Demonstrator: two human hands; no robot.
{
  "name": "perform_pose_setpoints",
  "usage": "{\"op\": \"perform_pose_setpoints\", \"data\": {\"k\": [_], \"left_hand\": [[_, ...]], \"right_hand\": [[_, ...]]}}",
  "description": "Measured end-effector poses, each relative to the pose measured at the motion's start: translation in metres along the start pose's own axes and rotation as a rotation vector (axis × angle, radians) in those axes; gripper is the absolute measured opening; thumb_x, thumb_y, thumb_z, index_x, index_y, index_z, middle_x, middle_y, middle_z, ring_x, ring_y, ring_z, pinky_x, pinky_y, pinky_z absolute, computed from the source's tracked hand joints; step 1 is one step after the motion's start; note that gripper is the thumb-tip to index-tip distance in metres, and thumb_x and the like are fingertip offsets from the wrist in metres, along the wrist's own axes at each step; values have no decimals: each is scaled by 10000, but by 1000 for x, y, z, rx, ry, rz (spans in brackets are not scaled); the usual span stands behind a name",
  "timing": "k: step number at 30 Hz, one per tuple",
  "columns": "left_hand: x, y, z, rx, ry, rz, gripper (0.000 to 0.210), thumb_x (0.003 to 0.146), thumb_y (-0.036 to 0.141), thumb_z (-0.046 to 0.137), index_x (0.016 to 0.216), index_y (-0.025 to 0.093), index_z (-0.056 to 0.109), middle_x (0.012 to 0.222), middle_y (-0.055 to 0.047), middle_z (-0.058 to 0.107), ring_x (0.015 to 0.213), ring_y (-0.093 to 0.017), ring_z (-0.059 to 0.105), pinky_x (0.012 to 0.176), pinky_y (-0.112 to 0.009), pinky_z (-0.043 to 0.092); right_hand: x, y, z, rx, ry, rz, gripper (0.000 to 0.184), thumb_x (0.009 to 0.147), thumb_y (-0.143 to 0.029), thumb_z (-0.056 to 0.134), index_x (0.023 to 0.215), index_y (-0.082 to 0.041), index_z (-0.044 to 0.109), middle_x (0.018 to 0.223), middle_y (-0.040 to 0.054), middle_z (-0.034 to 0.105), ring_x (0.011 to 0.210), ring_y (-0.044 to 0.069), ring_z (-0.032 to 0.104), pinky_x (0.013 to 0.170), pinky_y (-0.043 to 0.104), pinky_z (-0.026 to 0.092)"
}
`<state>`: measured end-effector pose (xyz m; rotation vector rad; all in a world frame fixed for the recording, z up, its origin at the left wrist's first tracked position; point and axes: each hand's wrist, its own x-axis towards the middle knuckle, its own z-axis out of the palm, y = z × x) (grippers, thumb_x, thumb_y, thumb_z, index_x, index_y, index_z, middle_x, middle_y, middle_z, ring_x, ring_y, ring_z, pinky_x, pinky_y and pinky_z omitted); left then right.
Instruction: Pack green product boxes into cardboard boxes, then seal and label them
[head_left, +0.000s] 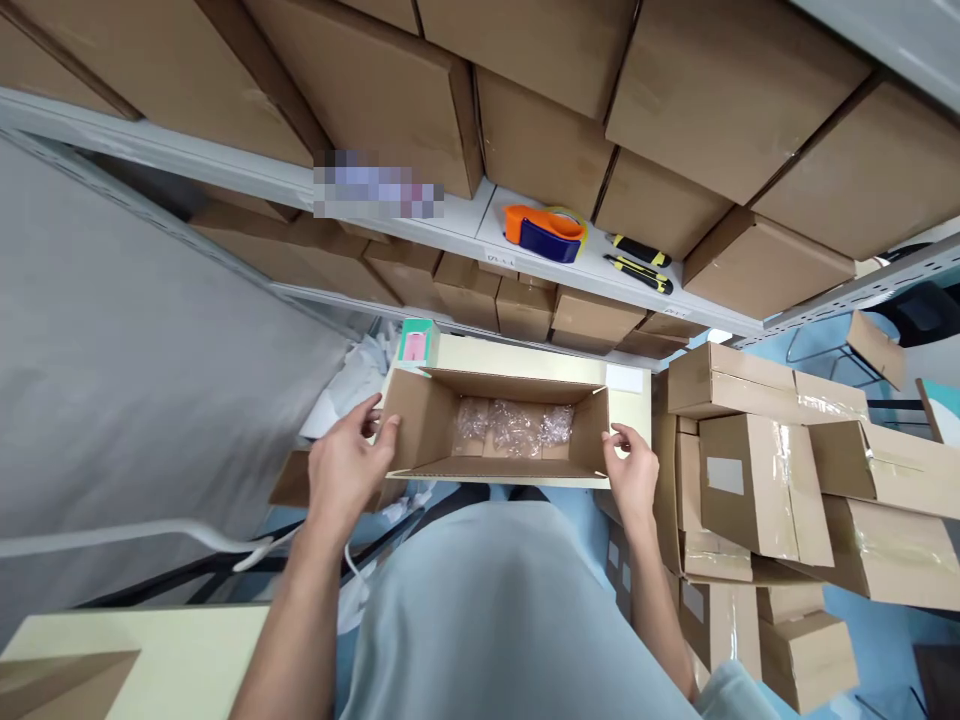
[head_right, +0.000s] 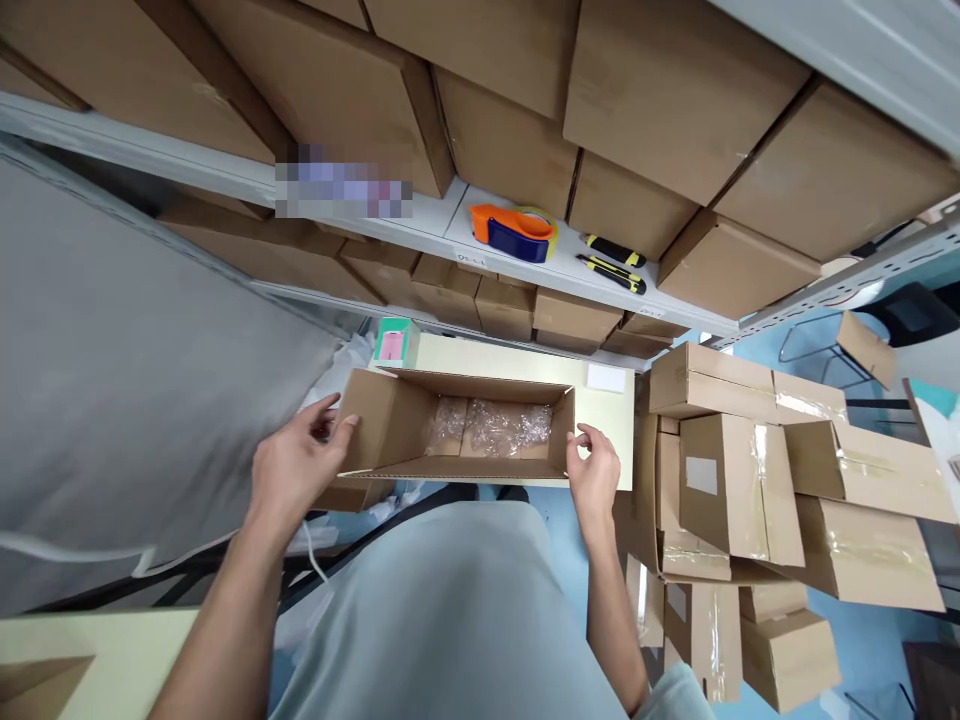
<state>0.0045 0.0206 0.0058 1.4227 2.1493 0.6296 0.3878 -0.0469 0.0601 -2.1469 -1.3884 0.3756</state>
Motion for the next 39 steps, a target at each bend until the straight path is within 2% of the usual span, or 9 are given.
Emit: {"op": "perform_pose_setpoints", "data": {"k": [7, 12, 16, 21, 26, 29, 34, 36, 39], "left_hand": [[27, -17, -3, -170, -135, 32, 722, 922, 621, 591, 1487, 181, 682, 1123, -101, 829, 1001, -296, 772, 961, -401, 598], [62, -40, 3, -228, -59, 43, 714, 1009, 641, 492, 1469, 124, 670, 1329, -196, 762, 1140, -332, 751, 1085, -452, 568], [102, -56, 33, -127, -53, -4, 719, 983, 537, 603, 1528, 70, 591, 1432, -291, 677, 1367, -435, 641, 1180, -532, 503], [144, -57, 78, -79, -176, -113, 931, 915, 513, 709, 1597, -53, 421, 1535, -423, 540, 1416, -534, 561, 1132, -590, 507], [169, -56, 110, -197, -274, -253, 1112, 864, 664, 747, 1589, -90, 367, 1528, -480, 486, 1435, -591, 509, 1063, -658, 531], [174, -58, 120, -298, -250, -314, 953, 852, 522, 773, 1533, -53, 435, 1554, -476, 471, 1491, -590, 473, 1088, -672, 529], [188, -59, 106, -432, -218, -420, 711, 735, 288, 785, 1352, -9, 593, 1547, -452, 516, 1518, -592, 486, 1156, -712, 499], [196, -58, 91, -545, -239, -477, 567, 719, 264, 795, 1219, 31, 667, 1396, -388, 660, 1399, -552, 623, 1092, -704, 563], [205, -55, 67, -786, -286, -502, 305, 797, 266, 772, 1039, 90, 708, 1047, -222, 792, 1090, -381, 799, 907, -533, 697]], "right_hand": [[8, -29, -5, -134, 40, -59, 578, 1045, -635, 533, 1223, -146, 783, 1060, 184, 819, 1042, 363, 749, 971, 508, 576], [16, -90, -3, -117, 150, -228, 477, 1080, -617, 590, 1227, -199, 765, 1222, 181, 792, 1160, 348, 721, 1049, 523, 569], [22, -157, 23, -99, 16, -407, 384, 1110, -550, 599, 1253, -230, 757, 1238, 145, 789, 1200, 322, 719, 1083, 506, 568], [30, -224, 65, -149, -115, -525, 325, 1128, -472, 589, 1301, -247, 748, 1299, 130, 772, 1252, 310, 701, 1109, 496, 548], [36, -269, 90, -144, -143, -567, 279, 1139, -410, 595, 1303, -248, 752, 1279, 115, 782, 1229, 293, 709, 1092, 466, 551], [35, -284, 102, -132, -157, -576, 265, 1143, -399, 601, 1300, -250, 755, 1268, 109, 781, 1217, 287, 714, 1068, 448, 569], [31, -287, 112, -114, -168, -574, 237, 1137, -367, 611, 1286, -258, 759, 1246, 105, 784, 1208, 285, 722, 1059, 443, 585], [33, -283, 112, -100, -165, -587, 224, 1130, -348, 622, 1276, -257, 765, 1236, 102, 789, 1196, 279, 727, 1040, 434, 595], [40, -277, 108, -76, -172, -609, 227, 1128, -358, 622, 1263, -256, 774, 1225, 103, 796, 1186, 281, 735, 1021, 431, 605]]}}
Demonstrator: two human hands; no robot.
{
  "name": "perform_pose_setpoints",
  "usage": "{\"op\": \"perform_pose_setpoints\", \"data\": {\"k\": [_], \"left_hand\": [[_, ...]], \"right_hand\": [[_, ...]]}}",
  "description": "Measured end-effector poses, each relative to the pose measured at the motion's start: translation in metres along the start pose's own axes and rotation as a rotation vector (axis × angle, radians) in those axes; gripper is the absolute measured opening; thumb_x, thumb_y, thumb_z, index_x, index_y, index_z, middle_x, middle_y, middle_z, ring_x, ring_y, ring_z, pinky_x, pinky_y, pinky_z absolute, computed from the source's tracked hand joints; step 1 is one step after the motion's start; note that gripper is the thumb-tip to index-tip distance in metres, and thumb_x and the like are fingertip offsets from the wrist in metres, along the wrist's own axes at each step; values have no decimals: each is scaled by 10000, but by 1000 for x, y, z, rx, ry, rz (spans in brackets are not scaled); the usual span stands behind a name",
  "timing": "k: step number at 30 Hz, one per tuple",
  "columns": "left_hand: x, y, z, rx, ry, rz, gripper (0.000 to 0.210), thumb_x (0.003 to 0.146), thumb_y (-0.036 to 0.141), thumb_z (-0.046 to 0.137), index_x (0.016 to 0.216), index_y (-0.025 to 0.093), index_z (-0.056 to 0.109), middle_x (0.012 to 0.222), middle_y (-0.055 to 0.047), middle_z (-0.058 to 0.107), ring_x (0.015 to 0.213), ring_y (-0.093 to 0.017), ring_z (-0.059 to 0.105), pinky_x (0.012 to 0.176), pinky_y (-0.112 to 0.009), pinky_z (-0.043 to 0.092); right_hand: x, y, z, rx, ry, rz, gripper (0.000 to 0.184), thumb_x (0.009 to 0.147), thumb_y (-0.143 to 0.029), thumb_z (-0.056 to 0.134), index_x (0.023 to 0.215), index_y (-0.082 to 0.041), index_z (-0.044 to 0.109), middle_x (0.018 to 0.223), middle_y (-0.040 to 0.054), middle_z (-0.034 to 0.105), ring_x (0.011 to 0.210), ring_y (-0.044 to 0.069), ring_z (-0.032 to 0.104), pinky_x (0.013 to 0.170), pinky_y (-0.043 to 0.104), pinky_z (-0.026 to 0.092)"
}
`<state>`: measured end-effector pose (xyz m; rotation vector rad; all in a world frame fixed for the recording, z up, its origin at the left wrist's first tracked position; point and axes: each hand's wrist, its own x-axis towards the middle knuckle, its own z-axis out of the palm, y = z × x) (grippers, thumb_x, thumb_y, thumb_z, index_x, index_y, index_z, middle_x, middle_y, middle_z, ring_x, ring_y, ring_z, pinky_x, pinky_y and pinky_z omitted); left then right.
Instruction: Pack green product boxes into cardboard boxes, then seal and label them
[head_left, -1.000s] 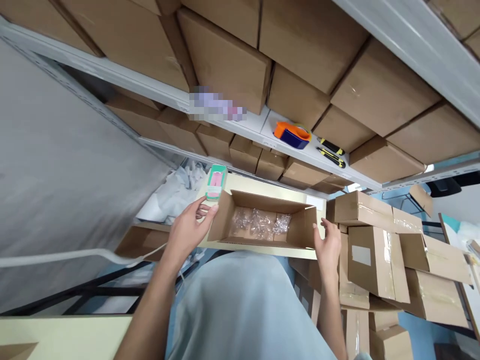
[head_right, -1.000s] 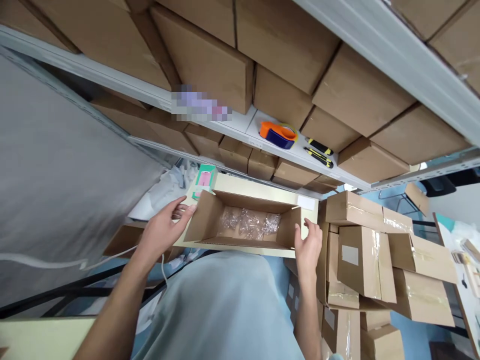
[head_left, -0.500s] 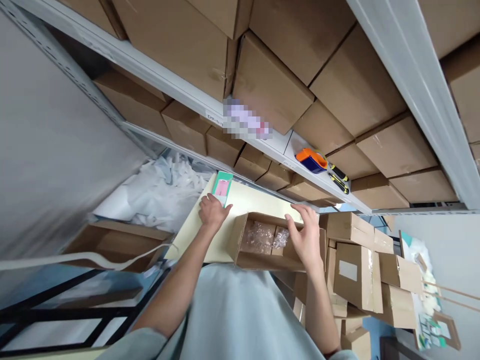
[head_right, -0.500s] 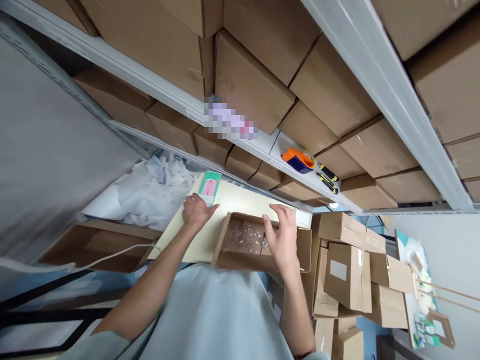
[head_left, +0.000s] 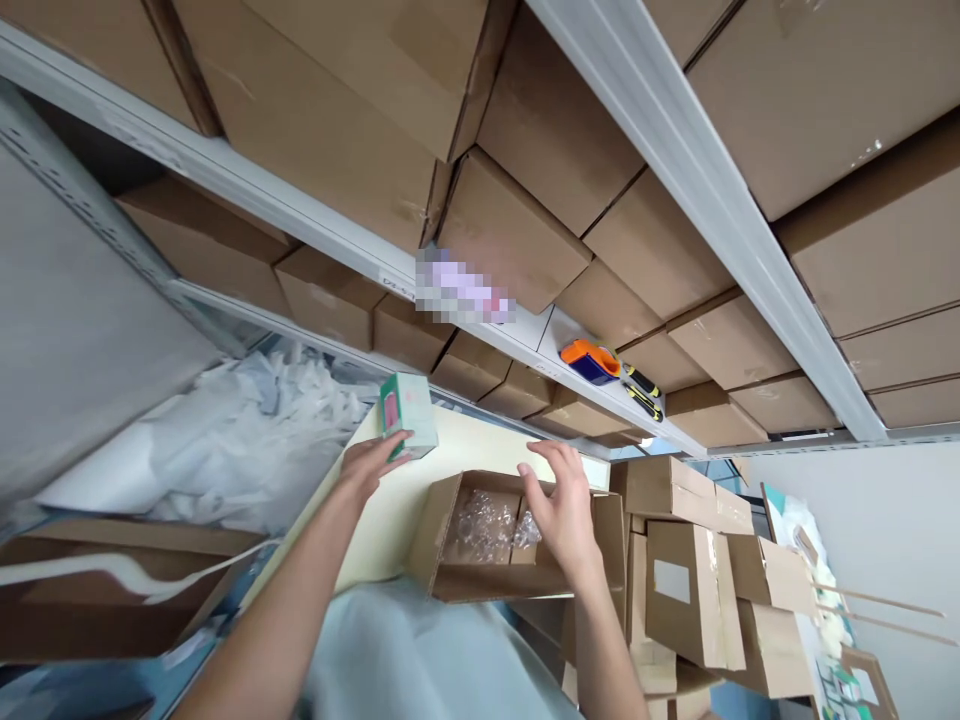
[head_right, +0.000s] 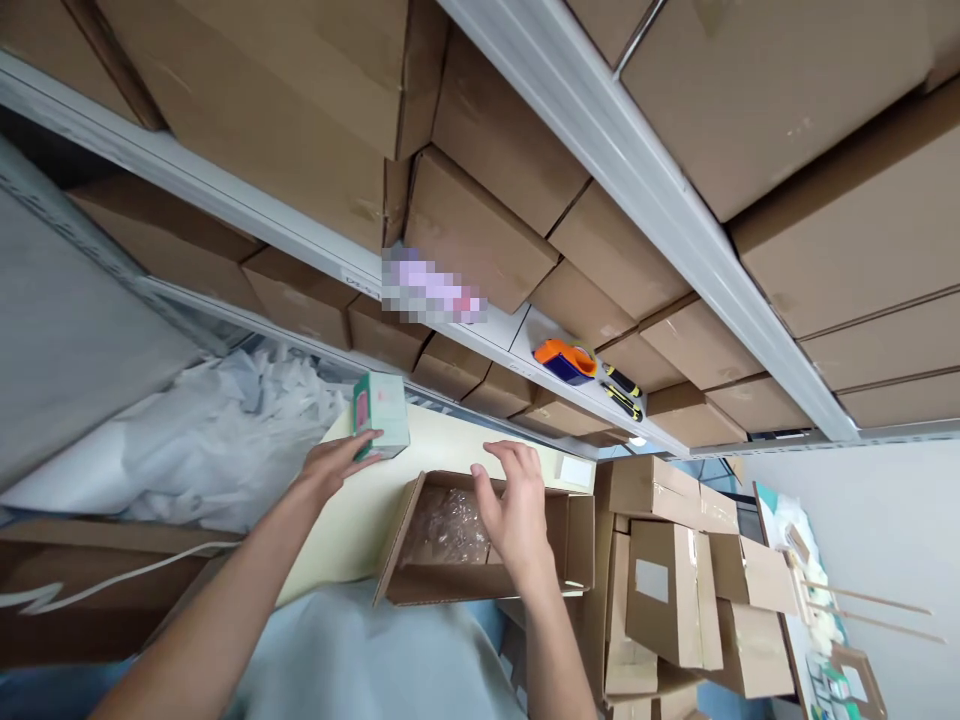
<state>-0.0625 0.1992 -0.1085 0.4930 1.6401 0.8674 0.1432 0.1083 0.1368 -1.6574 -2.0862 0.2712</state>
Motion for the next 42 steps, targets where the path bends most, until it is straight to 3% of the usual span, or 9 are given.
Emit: {"op": "perform_pose_setpoints", "data": {"k": [3, 6, 11, 15, 19, 24, 30, 36, 42], "left_hand": [[-18, 25, -14, -184, -52, 47, 312, 817, 264, 782, 1089, 121, 731, 1032, -148, 817, 1017, -281, 825, 888, -404, 718], [-57, 58, -33, -299, -113, 187, 637, 694, 316, 905, 1291, 168, 737, 1211, -134, 826, 1181, -315, 801, 1031, -442, 684], [-156, 118, -57, 7, -205, 619, 930, 628, 508, 968, 1464, 206, 694, 1412, -94, 754, 1342, -364, 715, 1134, -505, 632], [-217, 136, -45, 354, -275, 851, 777, 709, 504, 867, 1438, 279, 717, 1462, -38, 689, 1324, -334, 694, 1138, -486, 618], [-241, 117, -14, 621, -410, 953, 668, 748, 378, 753, 1411, 299, 728, 1432, -47, 705, 1302, -342, 691, 1115, -444, 602], [-238, 75, 23, 906, -585, 928, 651, 800, 233, 657, 1450, 255, 681, 1436, -84, 714, 1318, -340, 676, 1045, -397, 599], [-216, 29, 61, 1217, -687, 874, 663, 857, 120, 654, 1507, 240, 606, 1527, -115, 670, 1396, -315, 656, 1067, -382, 593], [-193, 8, 91, 1513, -701, 818, 614, 852, 78, 704, 1453, 145, 604, 1453, -212, 668, 1378, -356, 682, 1048, -419, 615], [-170, -2, 122, 1734, -781, 855, 668, 796, 0, 726, 1447, 72, 592, 1421, -280, 677, 1278, -382, 729, 1013, -460, 623]], "right_hand": [[7, 10, -10, 23, 14, -22, 250, 1134, -393, 606, 1249, -258, 782, 1208, 106, 805, 1175, 290, 743, 1013, 440, 609], [15, 15, -30, 35, 55, -67, 256, 1133, -392, 601, 1234, -253, 791, 1193, 108, 817, 1149, 289, 748, 1006, 447, 611], [8, 12, -91, -70, 175, -88, 410, 1108, -494, 648, 1442, -270, 726, 1380, 140, 772, 1256, 331, 711, 1040, 516, 614], [-21, 16, -143, -77, 181, -55, 616, 1083, -520, 689, 1658, -342, 559, 1578, 132, 655, 1312, 342, 682, 1029, 539, 631], [-58, 47, -166, -54, -14, -59, 741, 1060, -451, 735, 1738, -390, 441, 1624, 105, 619, 1311, 338, 688, 1008, 525, 660], [-100, 106, -143, -1, -363, 94, 781, 1009, -290, 771, 1715, -356, 444, 1600, 111, 598, 1267, 305, 720, 1076, 488, 650], [-111, 163, -88, -7, -602, 177, 683, 927, -149, 789, 1550, -236, 521, 1533, 134, 600, 1235, 273, 738, 1074, 432, 634], [-85, 176, -47, -381, -902, 94, 546, 959, -208, 806, 1431, -121, 545, 1426, 211, 667, 1158, 336, 786, 955, 411, 645], [-74, 180, -2, -650, -1113, -98, 621, 993, -285, 806, 1458, -2, 506, 1343, 327, 733, 1221, 361, 794, 953, 387, 651]]}}
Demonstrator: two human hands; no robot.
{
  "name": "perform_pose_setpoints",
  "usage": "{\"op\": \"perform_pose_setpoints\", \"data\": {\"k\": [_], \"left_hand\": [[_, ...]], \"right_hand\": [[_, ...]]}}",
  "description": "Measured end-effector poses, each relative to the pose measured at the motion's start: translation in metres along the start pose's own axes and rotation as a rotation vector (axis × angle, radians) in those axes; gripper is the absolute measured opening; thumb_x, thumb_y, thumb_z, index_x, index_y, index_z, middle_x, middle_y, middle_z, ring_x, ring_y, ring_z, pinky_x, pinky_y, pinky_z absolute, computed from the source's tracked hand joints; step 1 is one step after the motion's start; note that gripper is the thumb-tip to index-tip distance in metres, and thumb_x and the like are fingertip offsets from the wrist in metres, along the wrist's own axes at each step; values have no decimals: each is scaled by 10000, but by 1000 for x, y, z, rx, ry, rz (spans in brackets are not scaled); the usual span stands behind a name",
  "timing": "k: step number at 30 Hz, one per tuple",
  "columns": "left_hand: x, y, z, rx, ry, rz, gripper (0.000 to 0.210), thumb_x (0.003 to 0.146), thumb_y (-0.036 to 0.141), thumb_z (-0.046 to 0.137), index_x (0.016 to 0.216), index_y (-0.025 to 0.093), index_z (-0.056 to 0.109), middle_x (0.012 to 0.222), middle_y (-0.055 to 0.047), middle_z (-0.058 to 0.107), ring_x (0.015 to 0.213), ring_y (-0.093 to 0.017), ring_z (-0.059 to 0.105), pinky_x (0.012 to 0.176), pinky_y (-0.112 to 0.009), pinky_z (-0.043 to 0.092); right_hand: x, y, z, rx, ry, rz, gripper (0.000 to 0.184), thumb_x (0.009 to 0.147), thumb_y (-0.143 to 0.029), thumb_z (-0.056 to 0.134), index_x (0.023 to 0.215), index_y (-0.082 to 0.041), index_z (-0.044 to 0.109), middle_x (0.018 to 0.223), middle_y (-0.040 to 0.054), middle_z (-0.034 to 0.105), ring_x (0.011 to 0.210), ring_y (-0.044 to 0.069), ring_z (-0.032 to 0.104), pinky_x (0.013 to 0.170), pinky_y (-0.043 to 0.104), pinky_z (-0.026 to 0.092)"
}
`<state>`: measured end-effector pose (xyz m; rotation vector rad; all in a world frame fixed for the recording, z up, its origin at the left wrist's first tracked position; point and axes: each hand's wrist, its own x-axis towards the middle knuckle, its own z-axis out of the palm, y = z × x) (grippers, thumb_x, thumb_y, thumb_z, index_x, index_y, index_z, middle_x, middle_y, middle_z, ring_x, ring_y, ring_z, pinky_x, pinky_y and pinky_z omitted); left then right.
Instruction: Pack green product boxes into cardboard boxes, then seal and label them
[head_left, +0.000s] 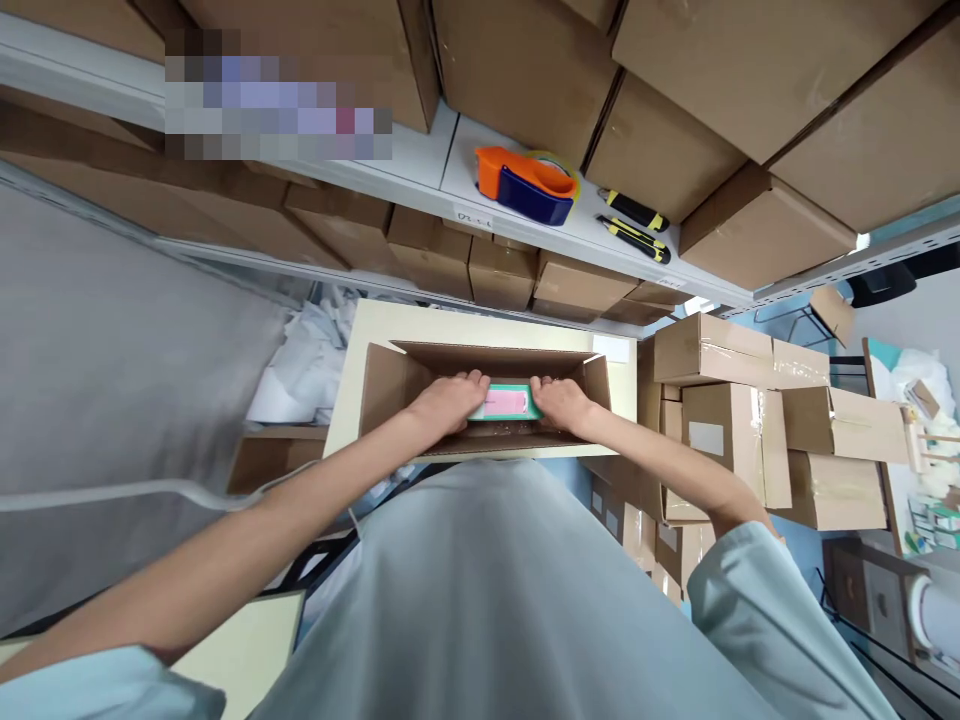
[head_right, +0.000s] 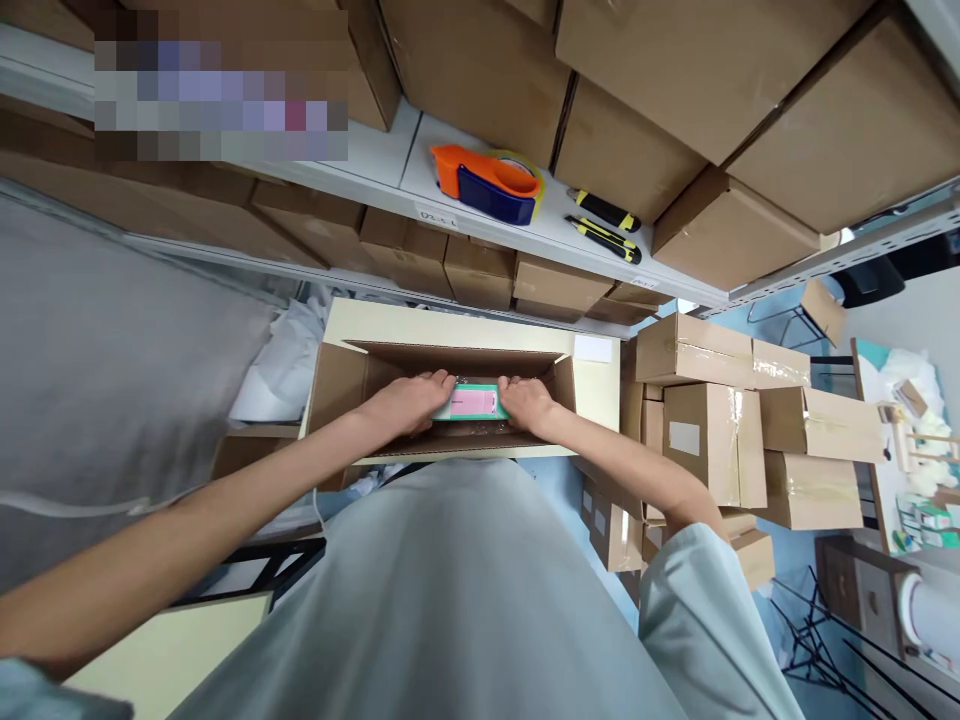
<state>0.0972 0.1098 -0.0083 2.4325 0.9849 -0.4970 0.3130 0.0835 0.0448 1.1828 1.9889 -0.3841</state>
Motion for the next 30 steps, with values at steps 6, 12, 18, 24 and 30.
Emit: {"op": "perform_pose_setpoints", "data": {"k": [6, 12, 18, 24, 30], "left_hand": [[29, 3, 16, 6, -70, 34, 734, 684, -49, 840, 1384, 37, 637, 1330, -325, 721, 1209, -440, 777, 998, -518, 632], [33, 8, 29, -11, -70, 22, 689, 714, -16, 870, 1364, 41, 647, 1369, -351, 695, 1183, -458, 790, 964, -558, 653], [30, 10, 27, -46, -22, -12, 472, 890, 142, 791, 1341, 68, 673, 1277, -323, 733, 1170, -425, 793, 953, -548, 654], [-14, -4, 11, -94, 84, -67, 349, 982, 181, 611, 1308, 99, 703, 1330, -292, 730, 1217, -383, 773, 994, -494, 638], [-109, -11, -5, -363, 554, -348, 400, 1088, 472, 481, 1349, 237, 673, 1283, -143, 766, 1182, -360, 757, 1004, -466, 613]], "right_hand": [[31, -12, 15, -54, -82, -46, 486, 1023, -197, 731, 1424, 9, 549, 1269, 341, 782, 1247, 351, 803, 949, 401, 650], [32, -17, 25, -60, -80, -16, 418, 1031, -48, 579, 1443, 14, 541, 1288, 342, 773, 1256, 336, 800, 913, 410, 664], [29, -18, 22, -8, -63, 31, 447, 1033, -13, 552, 1480, 10, 539, 1296, 327, 775, 1275, 323, 788, 941, 400, 650], [-24, -3, 1, 82, 53, 69, 428, 1124, -295, 616, 1492, -83, 563, 1381, 277, 754, 1233, 320, 797, 967, 385, 631], [-128, 14, 16, 647, 543, 341, 284, 1149, -468, 575, 1254, -228, 683, 1100, 78, 836, 926, 234, 813, 834, 314, 577]]}}
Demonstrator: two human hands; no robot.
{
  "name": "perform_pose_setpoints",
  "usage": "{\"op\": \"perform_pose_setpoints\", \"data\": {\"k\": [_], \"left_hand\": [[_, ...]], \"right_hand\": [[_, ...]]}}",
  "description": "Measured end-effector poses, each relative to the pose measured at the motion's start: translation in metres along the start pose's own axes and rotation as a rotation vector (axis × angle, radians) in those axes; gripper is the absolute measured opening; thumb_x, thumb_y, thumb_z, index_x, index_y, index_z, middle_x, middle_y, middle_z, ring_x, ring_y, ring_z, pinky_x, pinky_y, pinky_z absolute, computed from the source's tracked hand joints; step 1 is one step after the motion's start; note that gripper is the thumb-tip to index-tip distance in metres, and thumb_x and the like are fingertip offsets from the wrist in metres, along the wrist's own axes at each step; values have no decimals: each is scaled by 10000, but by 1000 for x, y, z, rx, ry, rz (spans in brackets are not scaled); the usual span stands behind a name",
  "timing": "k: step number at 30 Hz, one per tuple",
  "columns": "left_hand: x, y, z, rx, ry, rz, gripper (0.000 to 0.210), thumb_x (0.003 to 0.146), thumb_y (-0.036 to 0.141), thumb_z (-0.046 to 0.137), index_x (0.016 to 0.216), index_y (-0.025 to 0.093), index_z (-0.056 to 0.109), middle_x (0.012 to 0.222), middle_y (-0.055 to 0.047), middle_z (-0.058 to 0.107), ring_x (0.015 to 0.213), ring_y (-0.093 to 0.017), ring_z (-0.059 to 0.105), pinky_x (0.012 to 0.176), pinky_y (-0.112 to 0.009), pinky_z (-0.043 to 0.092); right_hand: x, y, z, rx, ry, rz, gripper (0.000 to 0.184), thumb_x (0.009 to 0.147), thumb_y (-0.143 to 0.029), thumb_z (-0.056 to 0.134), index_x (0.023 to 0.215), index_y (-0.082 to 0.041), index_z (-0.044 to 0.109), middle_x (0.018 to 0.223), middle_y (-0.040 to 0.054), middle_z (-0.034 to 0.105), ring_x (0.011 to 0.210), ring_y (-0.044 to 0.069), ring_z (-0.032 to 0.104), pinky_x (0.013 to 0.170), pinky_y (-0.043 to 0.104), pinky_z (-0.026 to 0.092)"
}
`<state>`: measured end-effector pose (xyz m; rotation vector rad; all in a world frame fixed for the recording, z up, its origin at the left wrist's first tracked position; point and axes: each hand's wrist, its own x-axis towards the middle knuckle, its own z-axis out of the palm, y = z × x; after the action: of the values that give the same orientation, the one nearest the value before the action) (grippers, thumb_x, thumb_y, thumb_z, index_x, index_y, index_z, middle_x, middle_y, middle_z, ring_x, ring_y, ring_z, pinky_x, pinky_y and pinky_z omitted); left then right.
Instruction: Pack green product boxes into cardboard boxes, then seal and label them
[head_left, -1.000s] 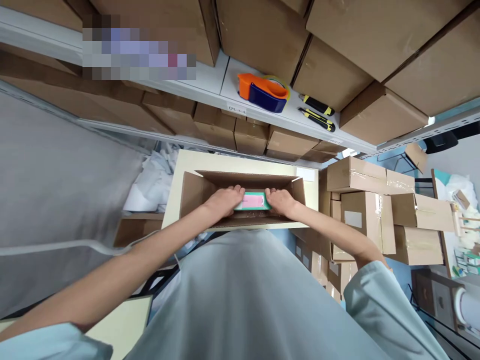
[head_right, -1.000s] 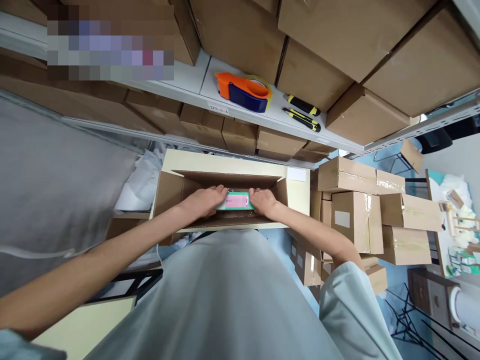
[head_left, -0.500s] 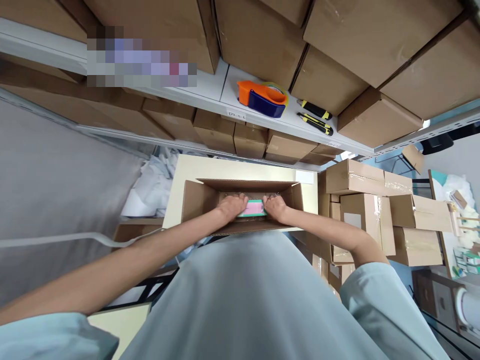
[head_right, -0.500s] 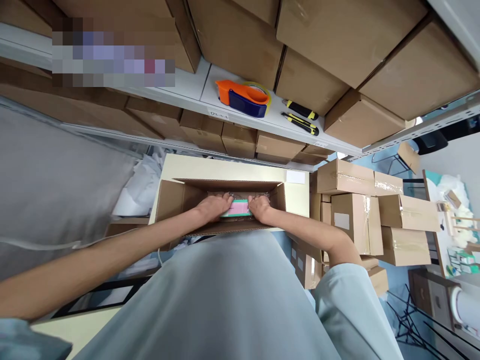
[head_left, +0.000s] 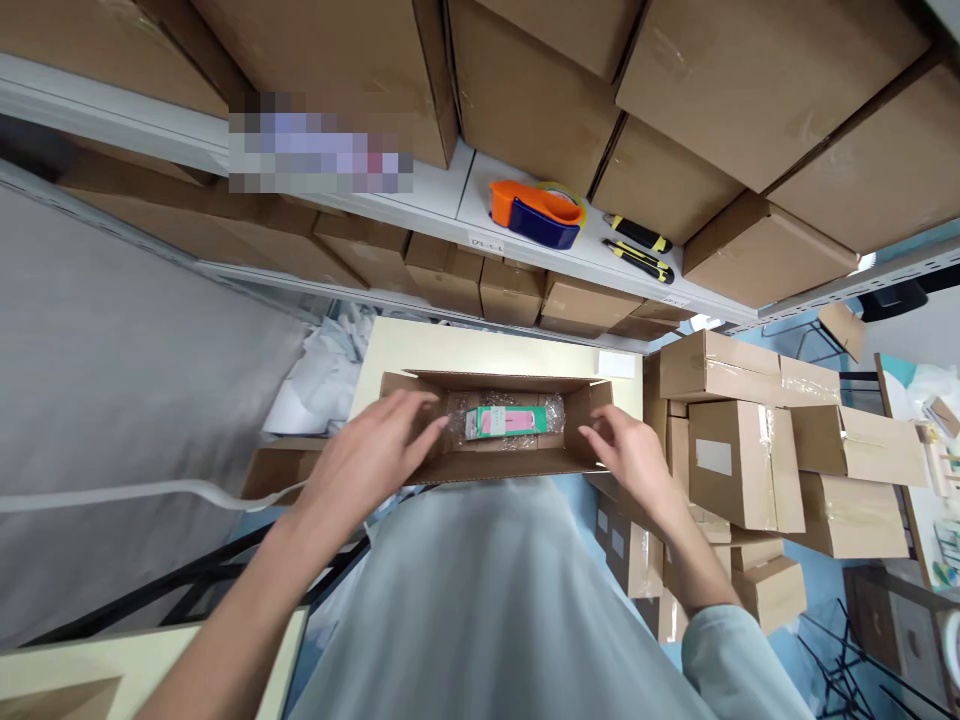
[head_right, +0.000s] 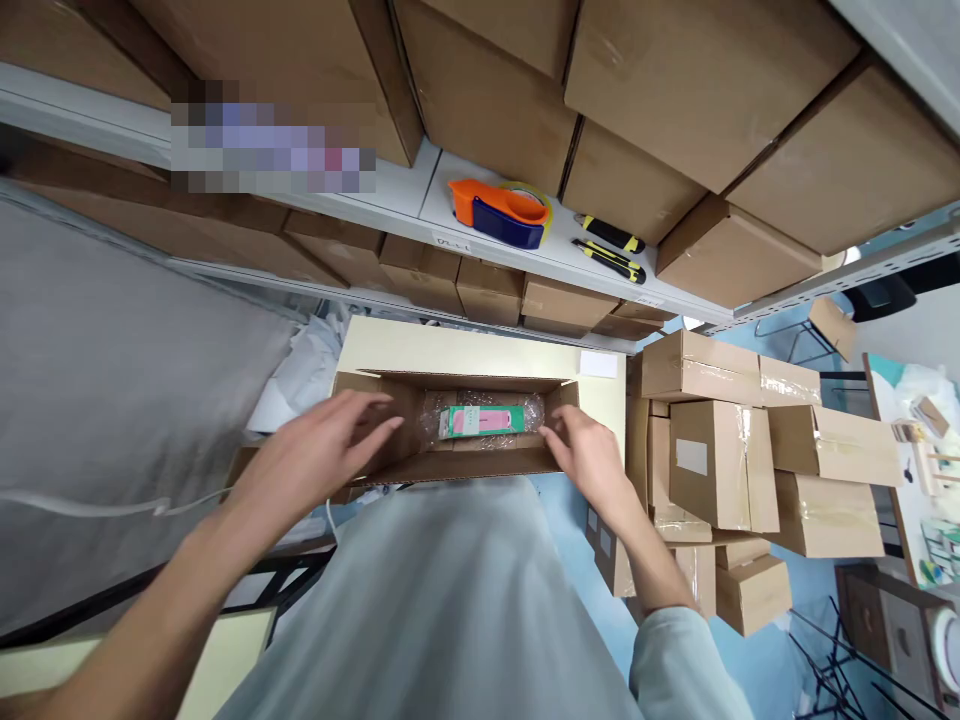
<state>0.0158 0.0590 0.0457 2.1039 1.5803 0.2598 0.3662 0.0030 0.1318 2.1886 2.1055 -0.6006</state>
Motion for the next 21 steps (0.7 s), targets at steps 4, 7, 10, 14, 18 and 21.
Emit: {"op": "perform_pose_setpoints", "data": {"k": [4, 7, 10, 14, 18, 21], "left_hand": [[-28, 2, -11, -16, 251, -309, 501, 1072, 516, 479, 1435, 211, 643, 1314, -197, 739, 1223, -429, 719, 1041, -543, 585], [-34, 7, -2, 7, 253, -434, 499, 1062, 486, 491, 1399, 164, 671, 1285, -224, 751, 1212, -435, 723, 1037, -537, 578], [-37, 10, 7, 17, 184, -500, 462, 1082, 459, 436, 1251, 155, 740, 1208, -211, 791, 1165, -410, 741, 1007, -500, 573], [-40, 15, 11, 34, 150, -560, 442, 1078, 455, 425, 1094, 180, 771, 1090, -176, 815, 1082, -371, 756, 916, -431, 562], [-53, 18, 6, 39, 154, -592, 392, 1040, 446, 458, 1000, 208, 767, 1057, -144, 824, 1091, -352, 756, 876, -393, 539], [-77, 18, -4, -6, 187, -636, 381, 1015, 464, 474, 969, 224, 766, 1022, -121, 830, 1065, -344, 764, 855, -387, 539]], "right_hand": [[-28, 24, 6, 212, 249, 242, 467, 1091, -644, 530, 1153, -220, 715, 984, 74, 830, 693, 210, 729, 711, 318, 522], [-27, 35, 21, 238, 287, 293, 571, 1042, -745, 490, 1047, -223, 721, 953, 92, 823, 651, 219, 692, 669, 327, 479], [-19, 43, 29, 210, 249, 277, 559, 1037, -731, 472, 963, -235, 717, 895, 89, 805, 619, 222, 663, 645, 324, 436], [-10, 50, 28, 152, 160, 232, 423, 1037, -598, 512, 903, -251, 712, 732, 53, 743, 601, 233, 648, 632, 310, 392], [-10, 47, 21, 95, 192, 177, 363, 1016, -529, 521, 848, -257, 692, 692, 39, 726, 590, 232, 637, 629, 306, 364], [-16, 36, 16, 102, 241, 114, 379, 1009, -536, 519, 848, -249, 707, 714, 55, 746, 606, 237, 654, 629, 309, 376]]}}
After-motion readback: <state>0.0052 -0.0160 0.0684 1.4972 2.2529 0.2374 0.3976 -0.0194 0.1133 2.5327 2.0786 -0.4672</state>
